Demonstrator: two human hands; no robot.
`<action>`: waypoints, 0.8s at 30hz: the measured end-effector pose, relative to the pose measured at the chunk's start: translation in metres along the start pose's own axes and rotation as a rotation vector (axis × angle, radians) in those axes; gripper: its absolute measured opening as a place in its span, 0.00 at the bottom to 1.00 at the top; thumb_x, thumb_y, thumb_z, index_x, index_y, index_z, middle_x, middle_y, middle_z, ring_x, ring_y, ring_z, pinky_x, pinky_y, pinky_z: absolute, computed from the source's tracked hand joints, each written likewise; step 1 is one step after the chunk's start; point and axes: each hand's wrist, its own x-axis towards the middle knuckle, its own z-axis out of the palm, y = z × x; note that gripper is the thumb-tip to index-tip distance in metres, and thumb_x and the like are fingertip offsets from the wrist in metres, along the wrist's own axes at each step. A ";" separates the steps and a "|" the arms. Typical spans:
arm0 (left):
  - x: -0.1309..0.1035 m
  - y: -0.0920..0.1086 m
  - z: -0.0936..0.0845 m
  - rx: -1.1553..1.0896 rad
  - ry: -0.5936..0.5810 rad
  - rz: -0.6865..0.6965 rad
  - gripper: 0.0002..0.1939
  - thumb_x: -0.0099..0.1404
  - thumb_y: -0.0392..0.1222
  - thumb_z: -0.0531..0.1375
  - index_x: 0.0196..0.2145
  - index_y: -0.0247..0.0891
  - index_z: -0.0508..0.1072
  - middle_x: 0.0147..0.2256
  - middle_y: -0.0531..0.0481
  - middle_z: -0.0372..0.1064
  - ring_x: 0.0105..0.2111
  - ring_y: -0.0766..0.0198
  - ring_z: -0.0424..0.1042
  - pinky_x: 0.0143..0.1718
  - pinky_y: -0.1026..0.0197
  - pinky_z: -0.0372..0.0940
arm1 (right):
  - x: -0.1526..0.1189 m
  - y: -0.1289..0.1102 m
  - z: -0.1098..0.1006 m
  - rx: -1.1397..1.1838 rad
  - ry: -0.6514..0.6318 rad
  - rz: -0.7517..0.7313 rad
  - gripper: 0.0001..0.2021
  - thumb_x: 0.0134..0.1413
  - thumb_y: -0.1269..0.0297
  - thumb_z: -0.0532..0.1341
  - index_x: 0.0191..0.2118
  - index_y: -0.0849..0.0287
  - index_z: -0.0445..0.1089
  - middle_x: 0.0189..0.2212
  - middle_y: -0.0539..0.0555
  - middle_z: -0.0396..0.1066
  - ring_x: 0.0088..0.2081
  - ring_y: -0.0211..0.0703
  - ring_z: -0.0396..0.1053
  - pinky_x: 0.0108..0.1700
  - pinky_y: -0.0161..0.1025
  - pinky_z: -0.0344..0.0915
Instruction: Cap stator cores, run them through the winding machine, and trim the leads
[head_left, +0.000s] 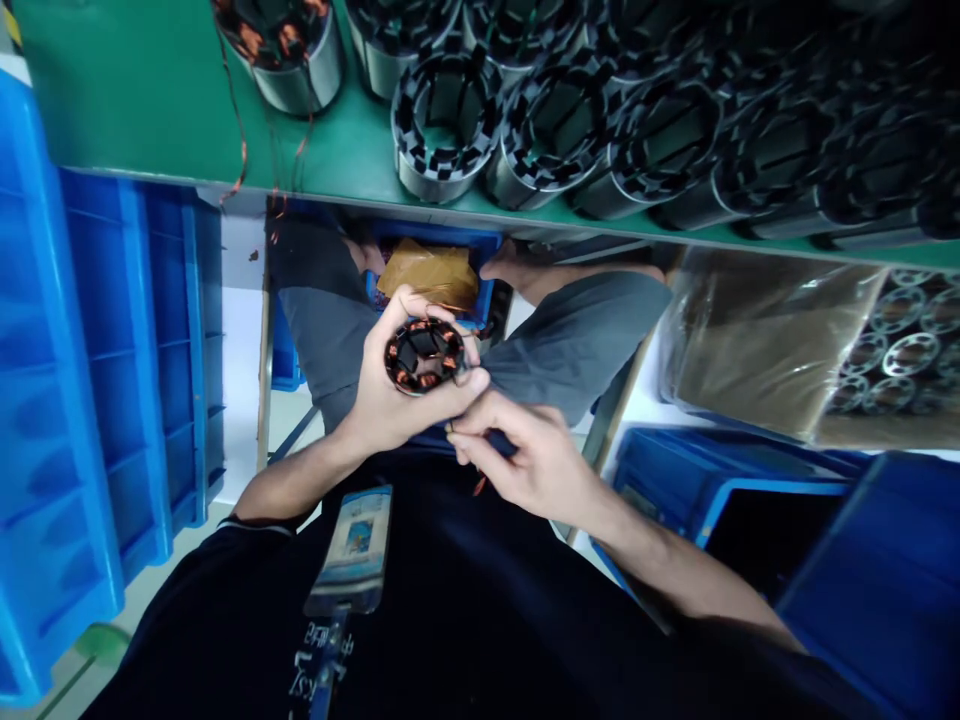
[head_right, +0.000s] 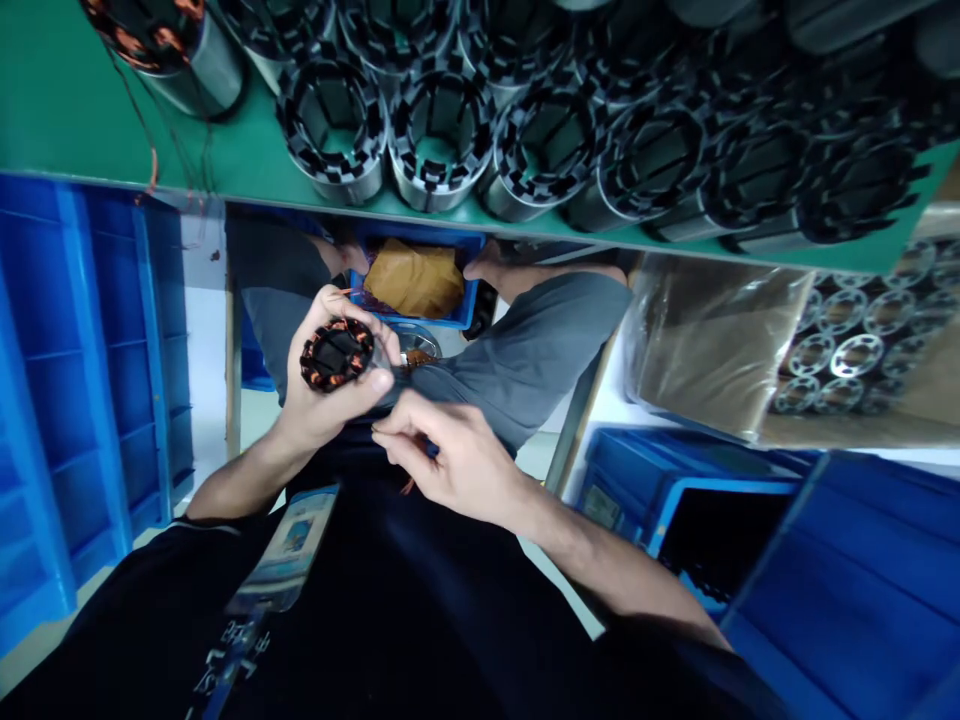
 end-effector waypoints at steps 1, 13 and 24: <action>0.002 0.002 0.003 0.076 0.009 0.068 0.33 0.62 0.56 0.85 0.51 0.46 0.70 0.42 0.53 0.75 0.39 0.61 0.82 0.45 0.56 0.79 | -0.002 0.012 0.001 -0.005 -0.028 0.020 0.13 0.77 0.57 0.71 0.38 0.54 0.76 0.28 0.48 0.80 0.27 0.37 0.75 0.34 0.35 0.70; 0.002 0.050 0.004 0.328 -0.494 -0.091 0.46 0.58 0.35 0.81 0.63 0.52 0.60 0.47 0.52 0.87 0.40 0.53 0.90 0.37 0.56 0.76 | 0.036 -0.030 -0.082 0.314 -0.249 0.333 0.19 0.69 0.47 0.80 0.45 0.58 0.82 0.35 0.54 0.87 0.32 0.42 0.83 0.35 0.37 0.80; -0.018 0.037 -0.003 0.283 -0.272 0.193 0.34 0.53 0.35 0.81 0.55 0.45 0.76 0.44 0.48 0.84 0.37 0.56 0.88 0.38 0.57 0.79 | 0.022 -0.040 -0.102 -0.410 -0.080 -0.040 0.06 0.77 0.59 0.74 0.44 0.52 0.84 0.36 0.50 0.87 0.30 0.39 0.80 0.31 0.37 0.71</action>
